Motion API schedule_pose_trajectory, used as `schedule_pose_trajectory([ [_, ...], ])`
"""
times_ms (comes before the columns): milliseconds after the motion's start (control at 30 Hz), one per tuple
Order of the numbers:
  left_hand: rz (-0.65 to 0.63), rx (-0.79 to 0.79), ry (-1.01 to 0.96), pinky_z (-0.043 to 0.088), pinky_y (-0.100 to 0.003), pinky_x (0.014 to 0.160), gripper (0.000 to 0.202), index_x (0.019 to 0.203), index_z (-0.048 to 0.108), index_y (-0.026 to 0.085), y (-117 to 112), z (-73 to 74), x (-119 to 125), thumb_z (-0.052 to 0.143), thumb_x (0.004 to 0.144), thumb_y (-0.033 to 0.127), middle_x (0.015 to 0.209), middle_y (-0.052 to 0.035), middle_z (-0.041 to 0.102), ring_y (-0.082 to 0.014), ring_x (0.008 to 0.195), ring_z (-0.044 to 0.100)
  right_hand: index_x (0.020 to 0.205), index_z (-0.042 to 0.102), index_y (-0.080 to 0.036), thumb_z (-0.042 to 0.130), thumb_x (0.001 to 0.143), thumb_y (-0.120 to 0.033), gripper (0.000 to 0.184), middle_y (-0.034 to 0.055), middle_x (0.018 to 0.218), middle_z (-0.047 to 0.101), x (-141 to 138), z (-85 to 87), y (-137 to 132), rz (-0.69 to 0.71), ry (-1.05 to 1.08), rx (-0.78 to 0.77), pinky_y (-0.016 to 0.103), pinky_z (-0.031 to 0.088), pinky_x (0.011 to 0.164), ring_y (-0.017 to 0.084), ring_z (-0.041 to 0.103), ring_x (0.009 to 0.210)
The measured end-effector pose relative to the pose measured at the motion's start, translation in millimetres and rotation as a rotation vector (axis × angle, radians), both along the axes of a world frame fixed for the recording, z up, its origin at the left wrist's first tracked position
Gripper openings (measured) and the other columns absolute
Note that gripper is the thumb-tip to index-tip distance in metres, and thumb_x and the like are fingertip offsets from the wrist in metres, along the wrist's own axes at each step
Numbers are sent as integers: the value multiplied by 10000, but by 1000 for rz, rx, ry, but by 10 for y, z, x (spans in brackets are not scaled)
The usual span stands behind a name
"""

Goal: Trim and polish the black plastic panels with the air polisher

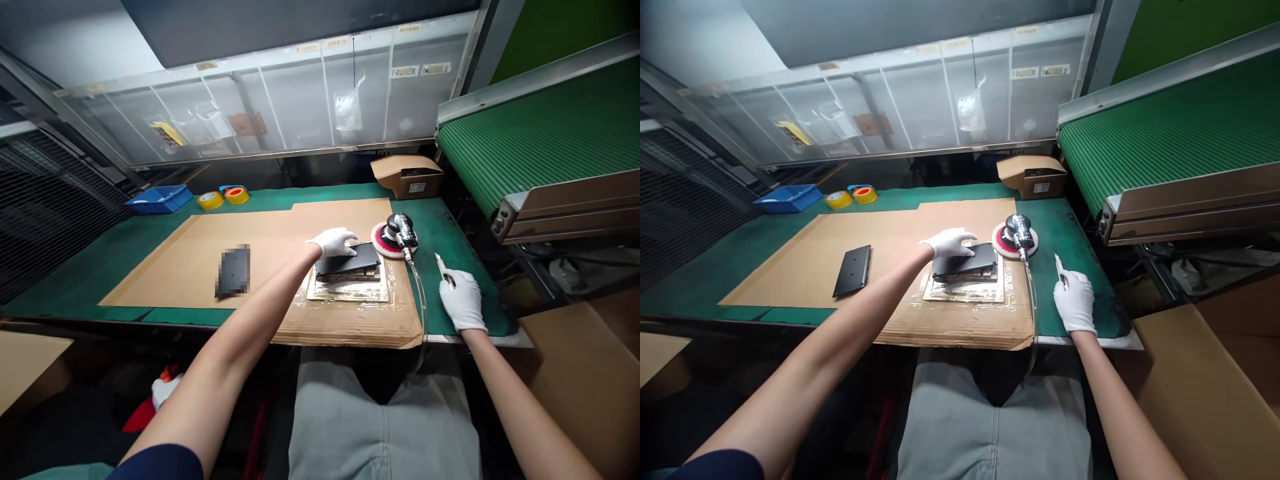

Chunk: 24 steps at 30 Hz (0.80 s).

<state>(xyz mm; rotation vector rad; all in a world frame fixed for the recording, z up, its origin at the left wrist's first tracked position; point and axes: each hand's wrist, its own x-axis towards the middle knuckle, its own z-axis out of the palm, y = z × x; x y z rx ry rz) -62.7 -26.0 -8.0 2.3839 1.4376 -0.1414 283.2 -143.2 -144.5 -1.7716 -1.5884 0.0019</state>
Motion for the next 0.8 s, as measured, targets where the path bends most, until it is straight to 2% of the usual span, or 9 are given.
schedule_pose_trajectory([
  [67,-65,-28,-63,424,-378,1010,784,1475,528,207,-161,-95,-44,610,833,649,1379,-157,616,-322,1186,574,985,770,-108,494,795,-270,371,166,989,723,0,-15,7,-7,1,-2,383,504,838,278,633,915],
  [167,-140,-21,-94,405,-433,1052,1186,1612,297,191,-343,-160,-115,714,671,780,1524,-214,478,-406,1284,509,993,766,-113,499,798,-279,370,165,1014,725,7,-46,9,5,-1,-1,393,505,851,286,638,939],
  [233,-170,-11,-57,386,-463,1075,1279,1635,235,208,-353,-165,-135,755,619,786,1567,-223,422,-438,1315,483,998,766,-124,502,806,-288,365,156,1025,725,14,-69,4,16,-8,-1,392,502,848,286,639,948],
  [333,-229,-58,-27,391,-470,1081,1188,1625,276,259,-278,-161,-116,732,661,782,1565,-197,438,-432,1316,497,1003,766,-127,492,815,-294,371,152,1034,722,23,-88,-1,25,-3,-3,390,502,838,282,639,945],
  [400,-268,-21,-48,388,-492,1097,1156,1622,285,282,-252,-187,-101,714,679,796,1590,-196,404,-442,1348,475,1002,766,-120,487,812,-297,382,155,1028,721,22,-90,3,30,5,-2,392,503,842,284,640,943],
  [667,-332,155,-14,303,-623,1178,971,1595,344,332,-416,-478,-267,584,793,824,1677,-160,268,-454,1496,304,1013,764,-143,492,823,-308,370,135,1056,720,21,-129,-42,32,-3,-60,378,507,910,270,648,975],
  [733,-331,243,-34,276,-630,1194,930,1578,385,312,-439,-536,-293,549,818,823,1679,-163,261,-451,1505,290,1036,757,-138,480,842,-299,374,143,1071,712,-10,-62,-54,-12,-6,-34,385,507,940,275,647,1007],
  [800,-317,305,-59,281,-610,1204,912,1561,420,290,-454,-576,-293,565,823,807,1669,-163,290,-436,1501,309,1100,743,-124,466,878,-315,404,166,1152,685,-106,107,16,-89,-26,54,416,491,996,298,630,1086],
])
